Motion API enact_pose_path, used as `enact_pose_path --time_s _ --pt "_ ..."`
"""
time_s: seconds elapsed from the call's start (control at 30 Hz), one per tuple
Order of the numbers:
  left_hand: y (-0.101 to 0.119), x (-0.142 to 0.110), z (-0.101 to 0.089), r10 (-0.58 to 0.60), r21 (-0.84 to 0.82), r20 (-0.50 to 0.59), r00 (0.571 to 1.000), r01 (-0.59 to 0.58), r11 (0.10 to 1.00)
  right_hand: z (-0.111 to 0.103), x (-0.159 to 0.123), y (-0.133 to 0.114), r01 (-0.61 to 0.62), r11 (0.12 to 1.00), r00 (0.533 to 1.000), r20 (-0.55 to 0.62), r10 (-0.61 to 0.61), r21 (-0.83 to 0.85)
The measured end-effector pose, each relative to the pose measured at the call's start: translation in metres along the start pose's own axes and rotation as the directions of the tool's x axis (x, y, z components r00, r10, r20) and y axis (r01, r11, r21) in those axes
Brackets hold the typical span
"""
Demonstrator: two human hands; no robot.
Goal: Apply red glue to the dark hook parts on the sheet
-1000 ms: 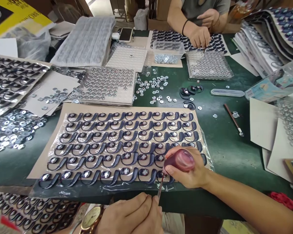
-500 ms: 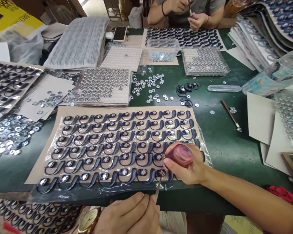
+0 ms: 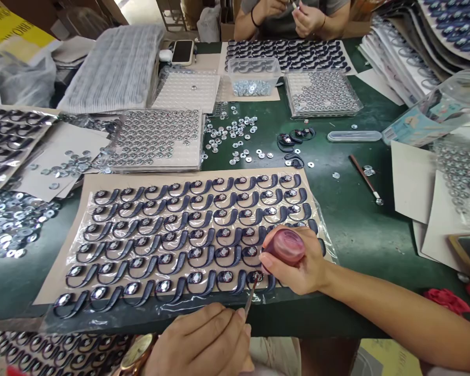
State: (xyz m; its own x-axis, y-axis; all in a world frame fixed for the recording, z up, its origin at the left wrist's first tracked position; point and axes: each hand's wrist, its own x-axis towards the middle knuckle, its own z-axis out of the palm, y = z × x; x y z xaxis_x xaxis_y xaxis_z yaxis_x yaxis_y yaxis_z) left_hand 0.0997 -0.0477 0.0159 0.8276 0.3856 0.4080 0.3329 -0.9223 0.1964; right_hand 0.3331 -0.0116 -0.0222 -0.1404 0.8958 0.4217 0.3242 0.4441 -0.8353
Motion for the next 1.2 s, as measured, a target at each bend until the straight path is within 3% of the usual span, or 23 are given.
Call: enact_pose_path --time_s 0.23,0.47,0.7,0.77,0.83,0.93,1.07,1.13,1.2 --pt "-0.007 0.007 -0.004 -0.026 -0.097 -0.081 0.996 0.018 0.995 0.0 -0.002 0.001 -0.013 0.999 1.0 -0.006 0.013 0.031" --pt "-0.015 0.001 -0.002 -0.053 -0.201 -0.047 0.997 0.042 0.979 0.002 -0.003 0.001 0.01 1.0 1.0 0.009 -0.01 0.024" --pt "-0.027 -0.001 -0.005 -0.201 -0.337 -0.023 0.979 0.181 0.924 0.005 -0.003 0.0 0.084 0.995 0.996 0.012 -0.085 0.063" --pt "-0.027 -0.001 -0.007 -0.229 -0.334 -0.035 0.973 0.205 0.92 0.0 0.0 -0.003 0.054 0.989 0.999 -0.011 -0.053 0.135" --pt "-0.026 -0.001 -0.007 -0.233 -0.334 -0.038 0.972 0.207 0.92 -0.008 0.005 -0.008 -0.053 0.962 0.998 -0.007 0.057 0.267" --pt "-0.02 0.004 -0.002 -0.141 -0.304 -0.048 0.989 0.121 0.945 -0.027 0.016 -0.012 -0.184 0.92 0.983 0.059 0.174 0.347" --pt "-0.009 0.022 0.011 0.068 -0.137 -0.096 0.993 -0.08 0.987 -0.049 0.022 -0.01 -0.229 0.941 0.96 0.218 0.176 0.25" --pt "-0.005 0.031 0.015 0.133 -0.092 -0.105 0.986 -0.143 0.986 -0.055 0.016 -0.006 -0.224 0.946 0.963 0.199 0.18 0.233" --pt "-0.002 0.037 0.018 0.142 -0.078 -0.09 0.986 -0.149 0.986 -0.058 0.006 -0.001 -0.191 0.953 0.98 0.095 0.173 0.237"
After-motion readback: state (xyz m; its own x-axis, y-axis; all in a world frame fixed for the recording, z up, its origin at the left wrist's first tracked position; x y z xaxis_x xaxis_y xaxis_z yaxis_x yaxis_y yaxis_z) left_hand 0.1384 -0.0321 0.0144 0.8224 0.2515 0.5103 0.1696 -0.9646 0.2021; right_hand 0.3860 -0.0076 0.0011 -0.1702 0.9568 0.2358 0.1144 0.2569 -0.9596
